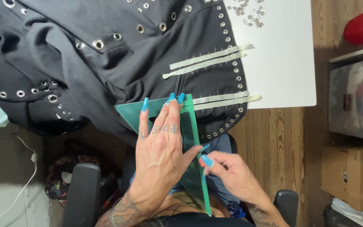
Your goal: Punching holes in a black garment using a rotary hole punch tool
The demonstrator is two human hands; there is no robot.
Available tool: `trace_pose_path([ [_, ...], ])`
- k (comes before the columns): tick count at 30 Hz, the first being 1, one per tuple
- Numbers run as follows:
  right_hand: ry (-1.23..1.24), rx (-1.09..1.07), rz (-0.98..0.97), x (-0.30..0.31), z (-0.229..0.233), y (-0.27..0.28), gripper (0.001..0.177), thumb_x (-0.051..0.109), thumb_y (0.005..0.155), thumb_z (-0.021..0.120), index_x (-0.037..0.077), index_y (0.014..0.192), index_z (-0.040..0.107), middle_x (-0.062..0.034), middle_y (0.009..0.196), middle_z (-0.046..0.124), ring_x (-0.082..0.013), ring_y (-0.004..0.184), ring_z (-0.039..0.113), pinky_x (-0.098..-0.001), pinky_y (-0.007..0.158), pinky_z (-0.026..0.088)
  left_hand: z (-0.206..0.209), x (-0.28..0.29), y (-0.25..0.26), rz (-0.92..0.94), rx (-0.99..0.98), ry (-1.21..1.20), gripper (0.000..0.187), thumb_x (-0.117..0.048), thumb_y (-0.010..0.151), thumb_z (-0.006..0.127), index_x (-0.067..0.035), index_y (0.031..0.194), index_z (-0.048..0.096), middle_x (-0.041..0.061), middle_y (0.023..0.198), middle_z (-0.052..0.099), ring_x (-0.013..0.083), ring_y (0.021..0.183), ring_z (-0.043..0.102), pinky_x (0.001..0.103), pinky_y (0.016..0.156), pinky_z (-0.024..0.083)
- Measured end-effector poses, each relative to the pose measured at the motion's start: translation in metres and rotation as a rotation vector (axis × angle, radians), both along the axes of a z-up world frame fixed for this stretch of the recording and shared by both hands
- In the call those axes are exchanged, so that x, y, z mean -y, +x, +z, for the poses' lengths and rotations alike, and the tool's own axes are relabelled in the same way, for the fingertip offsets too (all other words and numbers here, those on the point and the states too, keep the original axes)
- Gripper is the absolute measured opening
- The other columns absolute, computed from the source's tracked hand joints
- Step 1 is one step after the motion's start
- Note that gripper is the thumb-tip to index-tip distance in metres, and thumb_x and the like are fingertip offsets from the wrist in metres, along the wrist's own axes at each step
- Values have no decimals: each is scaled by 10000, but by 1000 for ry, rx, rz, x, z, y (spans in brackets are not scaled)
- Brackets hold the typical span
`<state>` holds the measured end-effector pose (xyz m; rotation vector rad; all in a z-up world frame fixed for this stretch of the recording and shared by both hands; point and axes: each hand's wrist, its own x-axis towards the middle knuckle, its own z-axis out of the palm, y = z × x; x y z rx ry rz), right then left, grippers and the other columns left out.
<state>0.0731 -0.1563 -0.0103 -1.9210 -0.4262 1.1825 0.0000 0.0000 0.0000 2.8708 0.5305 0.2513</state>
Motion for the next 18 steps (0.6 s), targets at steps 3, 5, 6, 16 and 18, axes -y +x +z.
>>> trace_pose_path([
  [3,-164,37,-22,-8,12,8,311,332,786,536,104,599,636,48,578,593,-67,561,474,-219,601,365,1,-1,-1,-7,21,-23,1010,-541,531,732,47,1249,332,58,1252,434,142,1158,443,442,1005,268],
  [5,-136,18,8,-9,12,8,335,340,792,529,96,591,638,43,560,567,-73,531,424,-222,571,339,0,-3,-2,0,33,-51,1048,-562,520,735,51,1258,311,68,1234,465,151,1163,444,448,1007,259],
  [6,-109,-5,35,-10,11,9,358,349,798,522,88,583,640,38,542,540,-79,501,373,-225,542,313,-1,-3,-3,5,42,-78,1087,-582,510,739,54,1267,290,79,1216,496,159,1167,445,454,1010,250],
  [16,10,-59,-22,-4,0,8,361,347,794,516,75,574,603,-7,597,629,-87,561,494,-233,597,364,-3,-3,-3,-4,15,-38,1009,-557,553,700,55,1258,318,75,1258,445,161,1168,434,449,996,268],
  [18,32,-37,-3,-4,-2,8,364,348,803,502,81,573,595,-5,597,629,-82,555,485,-230,583,357,-3,-3,-4,-1,6,-49,1002,-557,566,689,55,1263,309,79,1254,449,160,1174,425,449,995,265],
])
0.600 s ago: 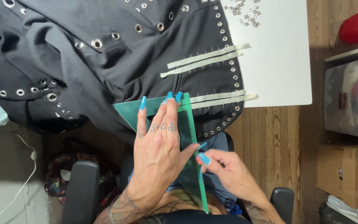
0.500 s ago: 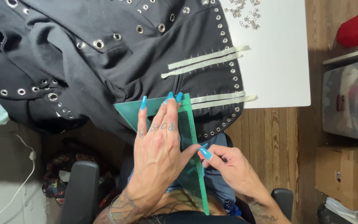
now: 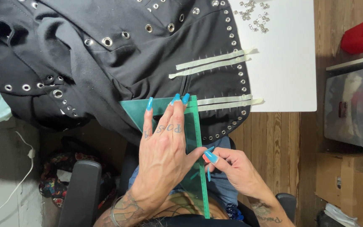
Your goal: Punching holes in a black garment using a rotary hole punch tool
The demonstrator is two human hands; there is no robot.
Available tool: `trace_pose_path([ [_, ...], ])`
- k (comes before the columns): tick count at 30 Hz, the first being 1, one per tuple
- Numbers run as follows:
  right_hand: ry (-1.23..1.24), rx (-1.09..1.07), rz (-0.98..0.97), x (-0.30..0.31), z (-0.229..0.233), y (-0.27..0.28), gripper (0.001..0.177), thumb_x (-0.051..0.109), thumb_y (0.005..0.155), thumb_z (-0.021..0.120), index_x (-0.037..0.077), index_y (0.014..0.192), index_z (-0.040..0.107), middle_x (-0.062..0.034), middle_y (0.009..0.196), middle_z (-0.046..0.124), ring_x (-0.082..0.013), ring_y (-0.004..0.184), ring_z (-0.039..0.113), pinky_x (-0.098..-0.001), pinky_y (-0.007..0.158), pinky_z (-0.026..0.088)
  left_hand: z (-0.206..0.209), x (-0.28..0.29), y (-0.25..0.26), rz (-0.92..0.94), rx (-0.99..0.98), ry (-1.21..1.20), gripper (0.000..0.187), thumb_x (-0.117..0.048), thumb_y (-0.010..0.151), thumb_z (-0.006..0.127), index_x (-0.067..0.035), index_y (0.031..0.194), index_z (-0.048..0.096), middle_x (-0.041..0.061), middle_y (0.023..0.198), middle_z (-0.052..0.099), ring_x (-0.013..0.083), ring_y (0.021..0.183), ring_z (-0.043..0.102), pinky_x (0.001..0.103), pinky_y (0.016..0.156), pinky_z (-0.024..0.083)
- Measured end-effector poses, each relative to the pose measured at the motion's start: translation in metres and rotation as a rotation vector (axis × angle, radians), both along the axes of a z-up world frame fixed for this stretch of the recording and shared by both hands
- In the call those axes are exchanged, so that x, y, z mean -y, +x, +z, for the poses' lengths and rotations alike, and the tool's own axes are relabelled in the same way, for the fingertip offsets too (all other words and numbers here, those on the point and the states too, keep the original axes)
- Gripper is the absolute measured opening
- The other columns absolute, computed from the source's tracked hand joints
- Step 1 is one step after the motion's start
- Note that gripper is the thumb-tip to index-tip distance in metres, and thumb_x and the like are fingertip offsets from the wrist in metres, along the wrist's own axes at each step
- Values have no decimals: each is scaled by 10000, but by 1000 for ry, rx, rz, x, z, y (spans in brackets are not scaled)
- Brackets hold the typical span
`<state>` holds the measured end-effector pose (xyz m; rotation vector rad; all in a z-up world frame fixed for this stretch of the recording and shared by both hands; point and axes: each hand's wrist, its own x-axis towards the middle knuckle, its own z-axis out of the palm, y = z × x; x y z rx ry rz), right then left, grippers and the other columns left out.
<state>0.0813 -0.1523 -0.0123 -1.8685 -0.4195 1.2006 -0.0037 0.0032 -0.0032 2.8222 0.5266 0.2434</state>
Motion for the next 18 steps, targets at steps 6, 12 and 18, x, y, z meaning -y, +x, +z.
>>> trace_pose_path([
  [6,-17,0,32,-1,-2,1,363,354,804,503,92,567,582,12,587,613,-74,545,447,-228,581,342,-3,1,0,15,18,-55,1029,-528,538,718,56,1269,291,88,1254,457,166,1181,419,451,999,256],
  [12,-89,-8,113,-7,8,9,335,334,800,508,100,583,611,11,614,671,-73,546,476,-228,590,360,-2,0,0,1,33,-48,1001,-507,557,708,60,1267,288,92,1255,446,178,1173,420,454,999,255],
  [18,-410,335,34,-38,48,16,313,348,789,509,130,600,631,9,484,663,-58,455,562,-211,502,398,1,0,-1,7,40,-40,1032,-516,528,743,49,1261,287,84,1242,452,167,1169,423,457,993,266],
])
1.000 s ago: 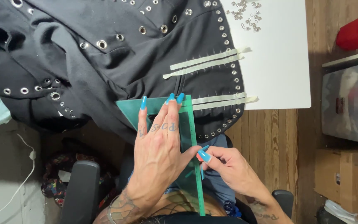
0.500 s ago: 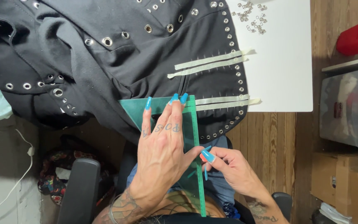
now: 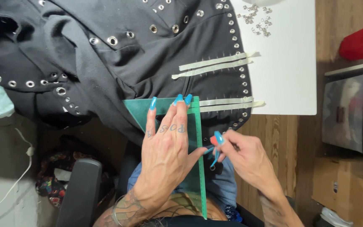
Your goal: Punching holes in a black garment using a rotary hole punch tool
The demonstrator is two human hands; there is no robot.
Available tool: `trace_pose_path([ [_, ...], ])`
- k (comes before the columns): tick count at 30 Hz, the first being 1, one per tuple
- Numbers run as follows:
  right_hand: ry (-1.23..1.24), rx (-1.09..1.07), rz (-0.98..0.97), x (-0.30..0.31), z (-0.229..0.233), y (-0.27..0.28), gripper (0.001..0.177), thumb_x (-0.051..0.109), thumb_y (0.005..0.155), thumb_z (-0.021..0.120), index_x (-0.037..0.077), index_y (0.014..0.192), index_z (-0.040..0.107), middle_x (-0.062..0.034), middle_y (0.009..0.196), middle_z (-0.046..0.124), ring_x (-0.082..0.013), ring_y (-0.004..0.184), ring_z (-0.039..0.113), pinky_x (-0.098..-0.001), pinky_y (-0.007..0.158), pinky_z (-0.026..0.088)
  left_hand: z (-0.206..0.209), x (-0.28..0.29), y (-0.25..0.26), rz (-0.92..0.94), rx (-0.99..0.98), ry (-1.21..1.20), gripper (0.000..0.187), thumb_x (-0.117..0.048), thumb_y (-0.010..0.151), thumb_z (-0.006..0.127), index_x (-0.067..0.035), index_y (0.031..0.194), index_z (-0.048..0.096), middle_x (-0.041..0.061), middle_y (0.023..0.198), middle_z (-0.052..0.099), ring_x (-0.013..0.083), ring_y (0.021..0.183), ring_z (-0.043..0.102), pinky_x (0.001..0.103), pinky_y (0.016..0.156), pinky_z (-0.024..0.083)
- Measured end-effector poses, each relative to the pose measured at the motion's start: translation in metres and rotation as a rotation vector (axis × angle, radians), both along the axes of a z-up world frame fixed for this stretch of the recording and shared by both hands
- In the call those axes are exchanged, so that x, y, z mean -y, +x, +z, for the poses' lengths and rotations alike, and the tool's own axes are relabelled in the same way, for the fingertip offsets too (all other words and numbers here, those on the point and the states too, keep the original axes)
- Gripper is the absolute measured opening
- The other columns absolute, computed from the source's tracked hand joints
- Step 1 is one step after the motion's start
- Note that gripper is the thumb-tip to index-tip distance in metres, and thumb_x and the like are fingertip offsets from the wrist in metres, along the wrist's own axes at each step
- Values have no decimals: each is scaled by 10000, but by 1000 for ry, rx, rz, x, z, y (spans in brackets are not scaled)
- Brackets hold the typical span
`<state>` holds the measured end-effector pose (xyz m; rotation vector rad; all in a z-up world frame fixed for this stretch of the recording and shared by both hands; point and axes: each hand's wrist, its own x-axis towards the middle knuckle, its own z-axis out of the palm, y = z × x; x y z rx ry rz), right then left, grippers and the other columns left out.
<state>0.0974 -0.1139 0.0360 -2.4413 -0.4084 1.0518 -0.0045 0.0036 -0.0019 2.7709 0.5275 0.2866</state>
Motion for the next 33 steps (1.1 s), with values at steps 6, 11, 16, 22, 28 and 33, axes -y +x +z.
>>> trace_pose_path([
  [6,370,747,317,1,-44,4,161,143,859,494,119,700,499,19,475,406,-143,393,312,-283,389,303,0,0,0,5,1,11,1049,-524,497,751,41,1261,306,69,1250,443,153,1167,419,457,996,265],
  [11,404,931,425,-14,-58,4,153,75,846,514,80,695,490,0,450,353,-155,367,309,-298,356,276,0,-1,-2,-1,3,28,1007,-515,508,741,28,1249,330,77,1250,435,172,1161,422,456,1002,254],
  [16,393,966,428,-17,-63,3,184,82,858,532,75,680,485,3,446,333,-162,372,277,-295,350,261,1,-2,-2,-3,16,11,965,-509,504,744,16,1222,373,87,1239,446,182,1148,435,457,1005,249],
  [22,420,925,428,-16,-58,4,145,50,817,536,83,684,486,-4,462,384,-166,380,325,-301,366,287,-1,-2,-3,3,13,1,1018,-514,497,742,29,1253,329,87,1255,439,176,1159,425,450,1017,229],
  [28,447,800,320,-22,-29,20,204,121,855,486,106,653,504,3,505,455,-117,396,370,-294,390,296,4,-4,-3,-5,13,33,989,-513,518,727,45,1240,345,85,1222,454,177,1135,434,448,1029,225],
  [33,764,454,192,-62,-22,45,273,223,914,419,11,833,571,-45,595,548,-107,528,544,-210,504,466,3,-3,-2,6,8,24,1036,-543,501,738,38,1251,323,94,1222,464,177,1145,434,452,1008,249],
])
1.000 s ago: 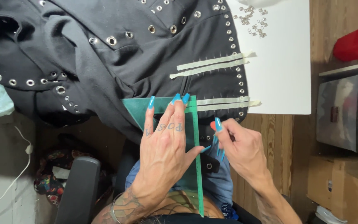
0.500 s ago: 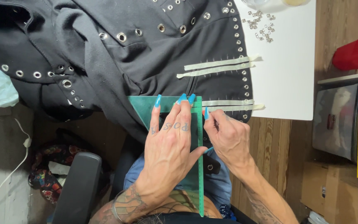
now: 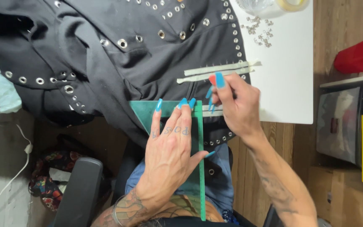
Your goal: Punching holes in a black garment using a rotary hole punch tool
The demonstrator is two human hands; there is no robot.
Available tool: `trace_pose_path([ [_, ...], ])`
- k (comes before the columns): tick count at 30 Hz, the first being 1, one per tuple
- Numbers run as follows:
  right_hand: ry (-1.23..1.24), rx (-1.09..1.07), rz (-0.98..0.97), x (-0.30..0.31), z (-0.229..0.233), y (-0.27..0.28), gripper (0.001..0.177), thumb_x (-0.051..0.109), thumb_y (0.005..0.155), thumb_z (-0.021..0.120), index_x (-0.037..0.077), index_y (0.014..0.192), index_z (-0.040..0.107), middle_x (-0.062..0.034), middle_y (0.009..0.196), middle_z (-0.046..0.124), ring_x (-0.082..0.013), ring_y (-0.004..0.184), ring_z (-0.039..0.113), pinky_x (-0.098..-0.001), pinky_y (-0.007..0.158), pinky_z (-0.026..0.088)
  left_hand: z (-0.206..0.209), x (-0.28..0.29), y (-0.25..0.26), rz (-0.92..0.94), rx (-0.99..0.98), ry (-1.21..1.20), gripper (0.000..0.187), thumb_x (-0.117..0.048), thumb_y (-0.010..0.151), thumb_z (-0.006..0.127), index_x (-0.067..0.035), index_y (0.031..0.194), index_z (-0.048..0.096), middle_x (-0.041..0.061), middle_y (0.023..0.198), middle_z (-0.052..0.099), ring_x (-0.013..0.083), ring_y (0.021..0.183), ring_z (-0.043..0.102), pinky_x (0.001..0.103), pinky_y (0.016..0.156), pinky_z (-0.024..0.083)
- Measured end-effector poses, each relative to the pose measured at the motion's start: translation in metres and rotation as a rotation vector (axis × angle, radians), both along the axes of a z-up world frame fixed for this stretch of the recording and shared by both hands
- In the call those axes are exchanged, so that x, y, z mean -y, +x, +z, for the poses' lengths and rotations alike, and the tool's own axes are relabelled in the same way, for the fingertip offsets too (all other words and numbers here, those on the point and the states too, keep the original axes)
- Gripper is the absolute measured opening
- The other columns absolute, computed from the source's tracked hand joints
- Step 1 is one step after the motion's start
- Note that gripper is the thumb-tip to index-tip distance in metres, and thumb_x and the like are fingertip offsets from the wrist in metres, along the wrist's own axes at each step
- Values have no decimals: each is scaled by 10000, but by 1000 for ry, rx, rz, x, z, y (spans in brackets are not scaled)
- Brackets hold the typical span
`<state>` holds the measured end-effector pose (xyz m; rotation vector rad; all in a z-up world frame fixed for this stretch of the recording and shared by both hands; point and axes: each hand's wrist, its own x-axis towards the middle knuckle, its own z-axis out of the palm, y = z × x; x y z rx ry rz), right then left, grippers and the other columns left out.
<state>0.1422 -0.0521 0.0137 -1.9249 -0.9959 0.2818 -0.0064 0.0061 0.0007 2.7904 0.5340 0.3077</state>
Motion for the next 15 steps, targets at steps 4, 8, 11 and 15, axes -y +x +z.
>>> trace_pose_path([
  [4,14,-99,220,-34,-11,21,264,208,910,420,54,734,544,-11,596,509,-71,511,504,-204,518,449,3,0,1,-12,4,58,1016,-558,510,726,49,1235,354,87,1204,456,174,1119,443,447,1022,243],
  [8,6,-378,496,-60,-20,36,261,202,906,436,15,757,539,-38,590,508,-90,493,510,-173,460,416,6,-2,4,-18,-9,18,985,-534,536,722,50,1232,340,89,1205,456,184,1133,434,454,1021,237],
  [11,-29,-359,611,-75,-20,47,269,199,905,452,33,700,504,-7,579,481,-62,485,449,-171,461,373,6,-7,9,-13,-11,11,985,-529,533,732,48,1228,340,92,1200,461,182,1125,435,455,1006,254],
  [15,43,-81,750,-86,-22,59,331,163,921,428,57,613,373,26,506,402,-73,456,302,-340,977,406,5,-9,17,-7,-23,0,966,-502,535,741,34,1231,341,73,1209,460,175,1145,434,460,1001,264],
])
